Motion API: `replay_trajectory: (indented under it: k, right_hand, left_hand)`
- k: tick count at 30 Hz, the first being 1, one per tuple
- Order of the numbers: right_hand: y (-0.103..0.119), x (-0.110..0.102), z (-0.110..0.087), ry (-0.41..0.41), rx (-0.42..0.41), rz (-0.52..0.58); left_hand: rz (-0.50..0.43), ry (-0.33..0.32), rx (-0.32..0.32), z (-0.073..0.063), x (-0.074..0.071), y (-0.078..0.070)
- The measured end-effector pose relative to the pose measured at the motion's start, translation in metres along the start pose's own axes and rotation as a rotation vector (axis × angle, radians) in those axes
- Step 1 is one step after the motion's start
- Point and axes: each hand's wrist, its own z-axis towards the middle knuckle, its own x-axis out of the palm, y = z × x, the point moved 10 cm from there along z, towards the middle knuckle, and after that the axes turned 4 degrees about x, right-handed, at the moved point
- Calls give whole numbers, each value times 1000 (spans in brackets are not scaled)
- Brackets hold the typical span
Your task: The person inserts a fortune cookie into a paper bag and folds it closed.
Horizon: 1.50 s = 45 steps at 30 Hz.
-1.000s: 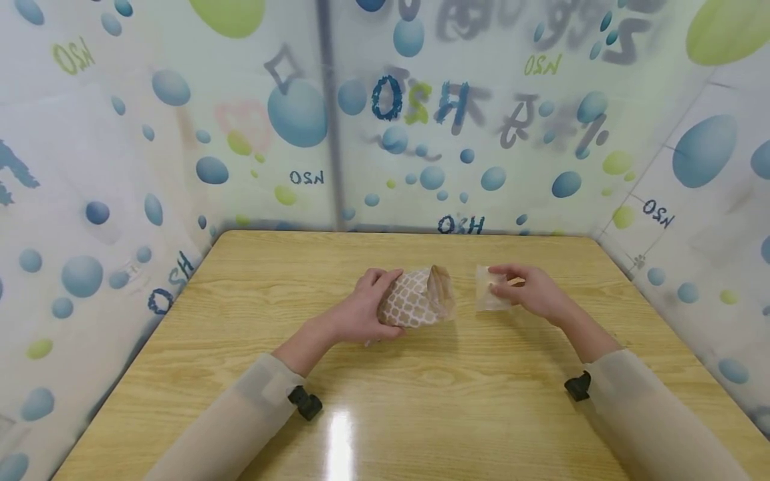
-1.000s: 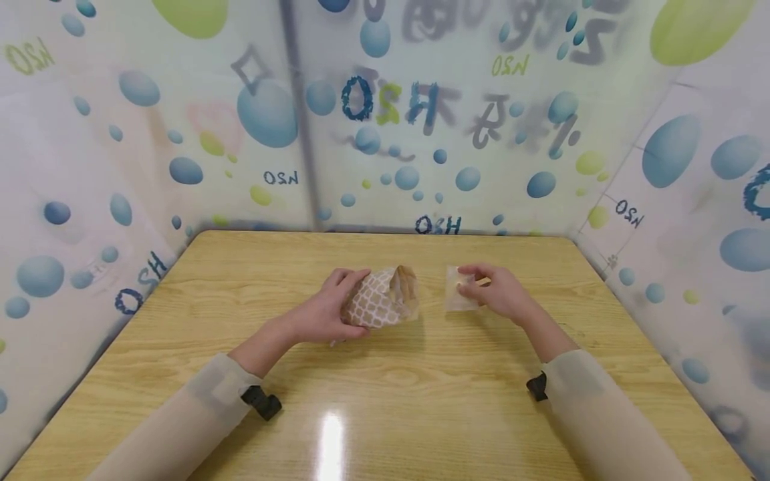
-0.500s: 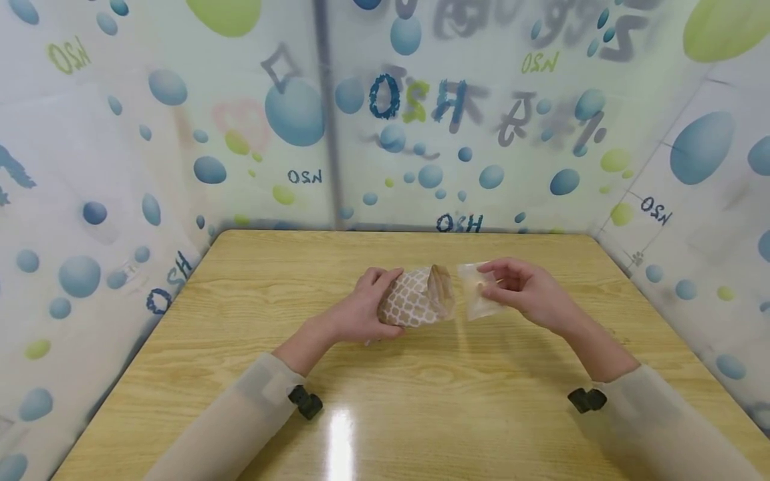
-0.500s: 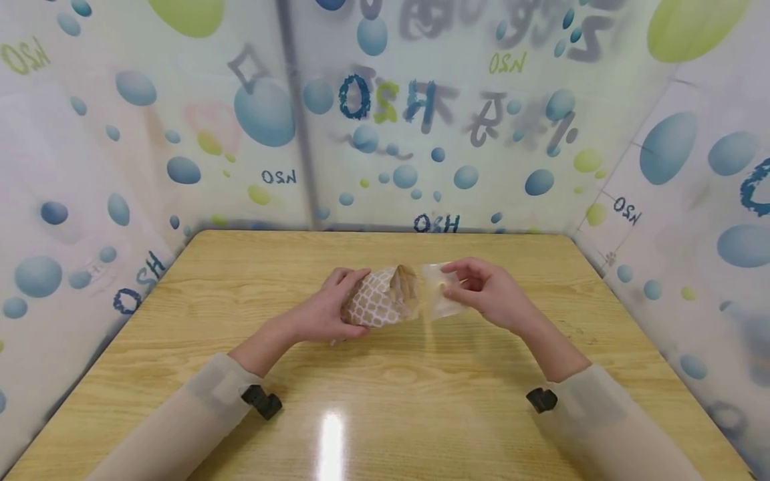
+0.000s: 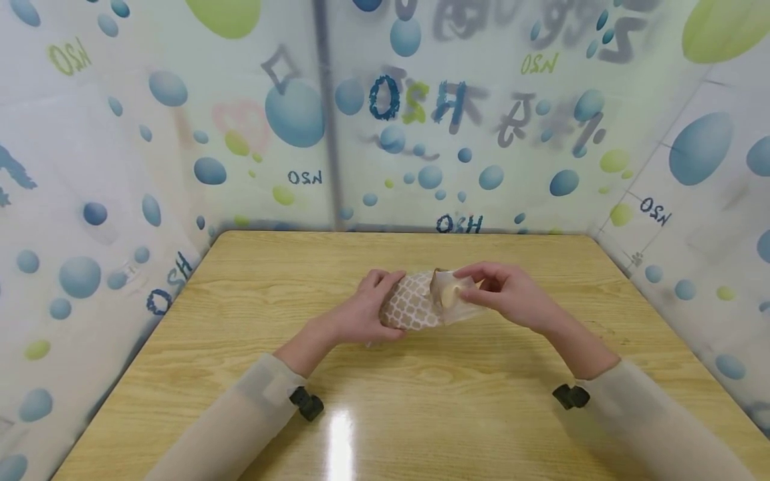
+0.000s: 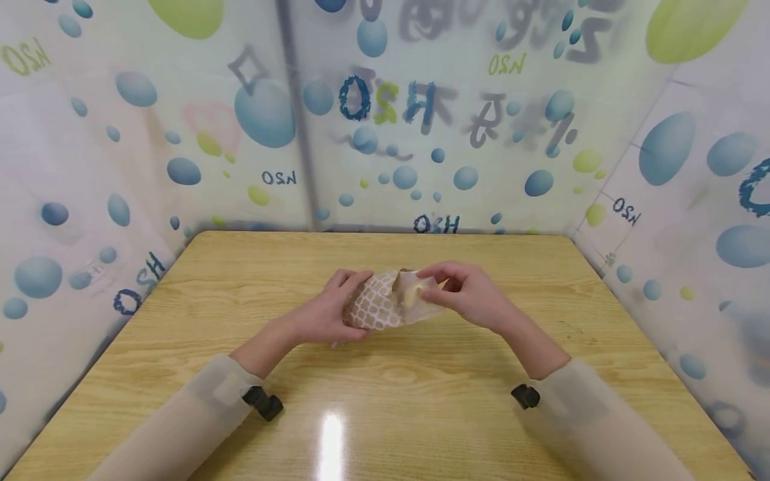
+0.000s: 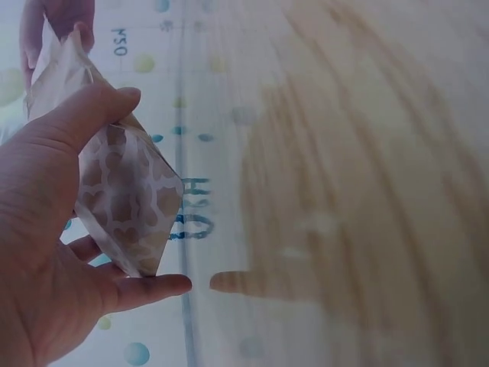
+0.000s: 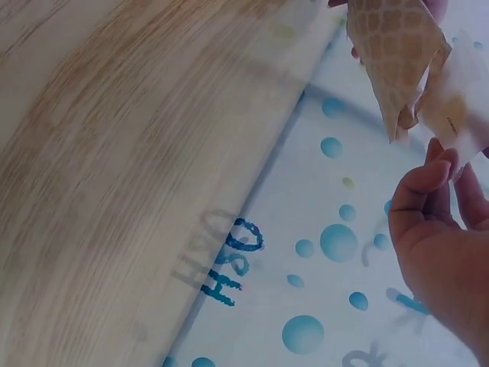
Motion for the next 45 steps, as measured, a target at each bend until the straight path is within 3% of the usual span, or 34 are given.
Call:
replay_trajectory:
  k: [8,45]
  right_hand:
    - [3,9,4,35,0,-55]
    - [7,13,0,121,-4,-76]
  left_hand:
    - [2,20,-8,-1,3,-2]
    - [1,-14,-44,-3,-1,3]
